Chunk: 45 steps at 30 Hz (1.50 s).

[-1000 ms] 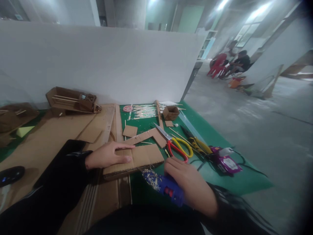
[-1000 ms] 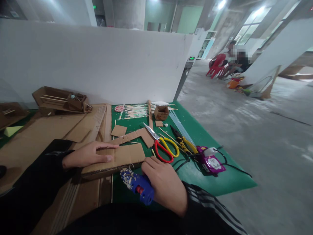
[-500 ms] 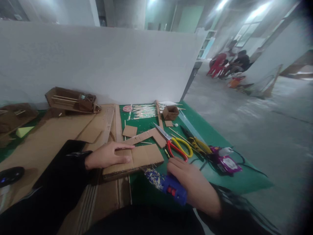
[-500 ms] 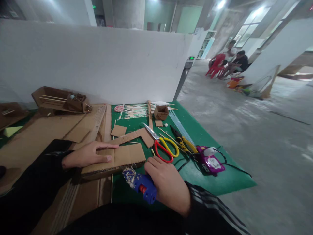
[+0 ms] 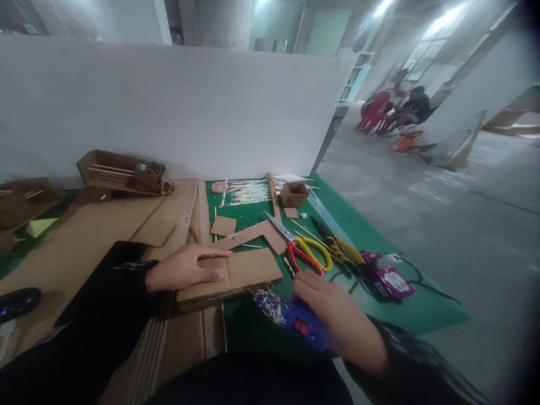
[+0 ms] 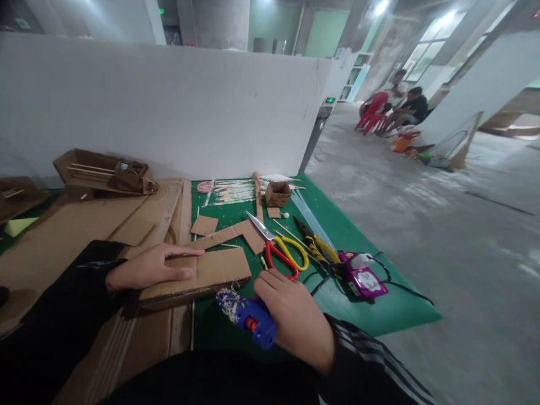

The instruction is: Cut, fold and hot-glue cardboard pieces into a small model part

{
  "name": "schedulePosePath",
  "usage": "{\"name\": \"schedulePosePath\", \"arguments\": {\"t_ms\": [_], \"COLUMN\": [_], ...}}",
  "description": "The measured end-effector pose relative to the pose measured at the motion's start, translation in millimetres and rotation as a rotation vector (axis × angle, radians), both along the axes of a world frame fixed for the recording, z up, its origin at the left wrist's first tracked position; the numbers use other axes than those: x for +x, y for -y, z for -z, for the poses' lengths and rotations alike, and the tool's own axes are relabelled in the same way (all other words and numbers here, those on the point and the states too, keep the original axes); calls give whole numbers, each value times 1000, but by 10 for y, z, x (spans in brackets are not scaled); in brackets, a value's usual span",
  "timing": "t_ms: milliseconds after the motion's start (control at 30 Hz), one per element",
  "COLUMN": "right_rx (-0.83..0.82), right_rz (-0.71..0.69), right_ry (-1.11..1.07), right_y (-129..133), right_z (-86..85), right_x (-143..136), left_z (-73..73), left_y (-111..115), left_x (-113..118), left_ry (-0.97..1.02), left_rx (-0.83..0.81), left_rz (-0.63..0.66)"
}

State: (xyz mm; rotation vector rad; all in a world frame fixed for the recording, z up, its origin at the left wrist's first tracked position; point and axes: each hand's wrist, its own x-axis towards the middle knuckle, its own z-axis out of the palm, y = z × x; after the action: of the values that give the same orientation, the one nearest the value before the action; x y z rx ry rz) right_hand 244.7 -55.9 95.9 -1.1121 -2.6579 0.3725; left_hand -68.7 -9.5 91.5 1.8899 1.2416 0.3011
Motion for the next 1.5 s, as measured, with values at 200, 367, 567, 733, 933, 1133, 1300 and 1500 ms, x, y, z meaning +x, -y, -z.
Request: {"name": "schedulePosePath", "arguments": {"t_ms": [200, 367, 567, 733, 933, 1133, 1300, 1500], "right_rx": [12, 53, 69, 99, 182, 160, 95, 78], "right_rz": [17, 31, 35, 33, 59, 34, 51, 54], "right_ry": [1, -24, -27, -40, -37, -48, -52, -68], "right_y": [-17, -21, -7, -16, -3, -9, -12, -11], "right_z": [40, 111, 108, 113, 112, 66, 22, 42], "right_x": [39, 78, 108, 127, 173, 175, 193, 253], "left_z": [-6, 1, -2, -5, -12, -19, -20, -17], "left_y": [6, 3, 6, 4, 2, 2, 4, 5], "left_x": [0, -7, -2, -2, 11, 9, 8, 14], "left_ry": [-9, -12, -8, -3, -7, -7, 7, 8], "left_rx": [7, 10, 14, 16, 10, 5, -9, 2], "left_rz": [-1, 1, 6, 10, 5, -5, -3, 3]}}
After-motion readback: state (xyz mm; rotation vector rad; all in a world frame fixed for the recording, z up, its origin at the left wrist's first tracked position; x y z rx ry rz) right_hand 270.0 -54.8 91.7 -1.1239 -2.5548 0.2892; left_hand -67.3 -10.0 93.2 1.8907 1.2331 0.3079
